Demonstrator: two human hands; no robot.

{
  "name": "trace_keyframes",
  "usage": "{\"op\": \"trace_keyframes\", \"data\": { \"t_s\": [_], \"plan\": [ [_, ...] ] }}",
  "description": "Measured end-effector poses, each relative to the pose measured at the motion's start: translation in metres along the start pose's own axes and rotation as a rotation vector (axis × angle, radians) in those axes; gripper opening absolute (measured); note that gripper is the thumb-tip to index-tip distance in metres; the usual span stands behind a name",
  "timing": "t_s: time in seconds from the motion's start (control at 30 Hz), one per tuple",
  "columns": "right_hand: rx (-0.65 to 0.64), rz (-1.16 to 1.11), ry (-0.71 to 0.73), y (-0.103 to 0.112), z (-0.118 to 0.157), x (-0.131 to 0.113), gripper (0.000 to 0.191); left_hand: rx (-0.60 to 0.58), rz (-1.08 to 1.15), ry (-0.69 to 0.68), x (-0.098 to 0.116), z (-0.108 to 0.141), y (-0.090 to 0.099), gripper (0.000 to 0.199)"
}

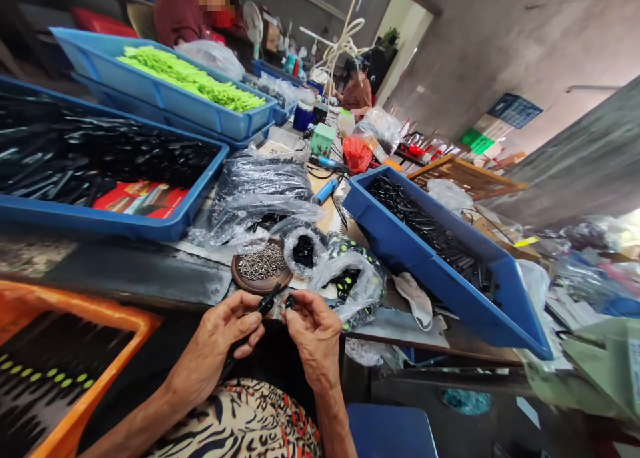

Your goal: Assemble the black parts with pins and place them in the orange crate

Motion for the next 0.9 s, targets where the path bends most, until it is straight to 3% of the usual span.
{"op": "trace_keyframes", "data": {
  "t_s": [0.23, 0.53, 0.9],
  "plan": [
    [-0.028, 0.027, 0.013, -0.018, 0.008, 0.004, 0.021, 0.008, -0.002, -0.046, -0.002, -0.002, 0.003, 0.013],
    [-0.004, 0.193, 0.228, -0.025, 0.014, 0.001, 0.018, 0.017, -0.042, -0.084, -0.002, 0.001, 0.003, 0.014],
    [0.006, 0.191, 0.230, -0.026, 0.016, 0.005, 0.016, 0.037, -0.099, -0.096, -0.004, 0.002, 0.004, 0.011]
  ]
}}
Point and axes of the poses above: each hand's wrist, its own z-axis away from the middle knuckle, its own y-axis out of the back of the hand, x = y × z, the point moved 1 cm from there along -z, towards the middle knuckle, and after that the axes turned 11 degrees about x, right-handed, at the moved point
